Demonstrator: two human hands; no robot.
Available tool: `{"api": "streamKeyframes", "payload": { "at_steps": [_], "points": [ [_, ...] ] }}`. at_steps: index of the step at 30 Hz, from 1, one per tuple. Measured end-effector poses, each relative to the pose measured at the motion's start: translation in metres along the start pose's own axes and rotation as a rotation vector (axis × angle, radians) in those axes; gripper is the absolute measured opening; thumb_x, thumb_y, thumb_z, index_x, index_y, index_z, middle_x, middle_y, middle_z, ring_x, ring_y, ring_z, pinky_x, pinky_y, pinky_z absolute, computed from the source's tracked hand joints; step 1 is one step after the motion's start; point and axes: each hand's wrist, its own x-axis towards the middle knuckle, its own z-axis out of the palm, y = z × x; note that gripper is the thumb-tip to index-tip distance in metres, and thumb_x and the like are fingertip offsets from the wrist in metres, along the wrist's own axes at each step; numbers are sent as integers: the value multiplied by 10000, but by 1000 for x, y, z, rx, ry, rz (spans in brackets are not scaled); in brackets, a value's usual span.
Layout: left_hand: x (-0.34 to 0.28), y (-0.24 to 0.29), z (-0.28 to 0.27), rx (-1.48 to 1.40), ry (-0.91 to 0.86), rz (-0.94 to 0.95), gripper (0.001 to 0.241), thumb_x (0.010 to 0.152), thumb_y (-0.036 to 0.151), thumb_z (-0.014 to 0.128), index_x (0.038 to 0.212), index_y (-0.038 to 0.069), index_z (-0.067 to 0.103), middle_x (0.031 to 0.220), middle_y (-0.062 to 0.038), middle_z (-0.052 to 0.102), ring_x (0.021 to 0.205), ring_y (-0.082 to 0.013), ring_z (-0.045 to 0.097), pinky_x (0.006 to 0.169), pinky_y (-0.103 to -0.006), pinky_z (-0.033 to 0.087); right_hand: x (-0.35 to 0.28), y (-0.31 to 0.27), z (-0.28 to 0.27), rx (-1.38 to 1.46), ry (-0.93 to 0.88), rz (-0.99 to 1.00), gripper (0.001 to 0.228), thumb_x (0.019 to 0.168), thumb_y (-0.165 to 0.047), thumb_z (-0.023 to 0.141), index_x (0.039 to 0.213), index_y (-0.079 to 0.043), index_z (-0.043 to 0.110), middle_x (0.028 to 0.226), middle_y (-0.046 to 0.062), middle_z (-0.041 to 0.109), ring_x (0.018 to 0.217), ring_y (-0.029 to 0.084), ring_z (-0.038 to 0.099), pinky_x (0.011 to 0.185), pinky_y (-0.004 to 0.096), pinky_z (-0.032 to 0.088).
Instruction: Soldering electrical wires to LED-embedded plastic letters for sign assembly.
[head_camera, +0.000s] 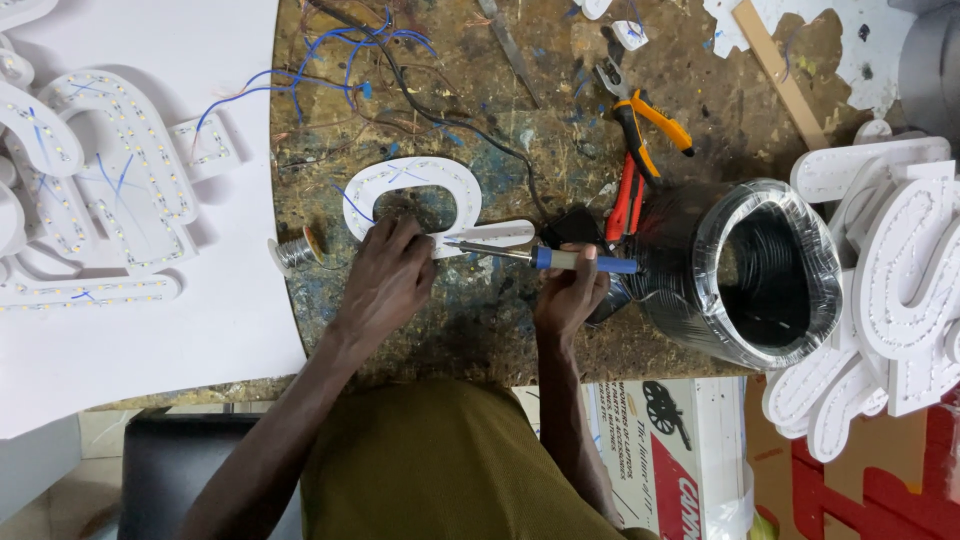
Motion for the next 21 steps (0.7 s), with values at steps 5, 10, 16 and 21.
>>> {"api": "streamKeyframes", "payload": {
  "at_steps": [5, 10, 16, 21],
  "points": [
    [2, 0, -3, 11, -1, 11, 151, 1054, 116, 681, 903, 124, 668, 1035, -56, 546, 971, -272, 639, 856, -422, 585, -1, -11, 10, -33, -26, 15, 338, 1169, -294, 675, 1008, -5, 746, 794, 127, 727, 555, 129, 656, 508, 275, 619],
    [4, -1, -2, 39, -13, 16, 123, 1042, 121, 690, 920, 131, 684, 1043, -60, 545, 983, -272, 628, 850, -420, 574, 0, 0, -3, 28, 23, 8, 311, 1157, -277, 715, 1014, -2, 692, 854, 172, 744, 595, 182, 659, 549, 317, 606],
    [9, 1, -8, 27, 5, 33, 123, 1034, 118, 690, 911, 117, 695, 1039, -75, 559, 948, -277, 630, 820, -408, 566, 3, 1, -3, -15, 22, 52, 289, 1166, -289, 704, 1047, -27, 723, 894, 152, 754, 598, 151, 671, 524, 293, 615],
    [15, 6, -17, 54, -4, 42, 70, 1025, 113, 682, 960, 101, 705, 1074, -88, 571, 963, -283, 632, 788, -412, 558, -8, -14, 17, 42, 122, 96, 334, 1139, -322, 754, 1048, -71, 554, 906, 152, 743, 580, 162, 636, 508, 295, 587]
  ]
}}
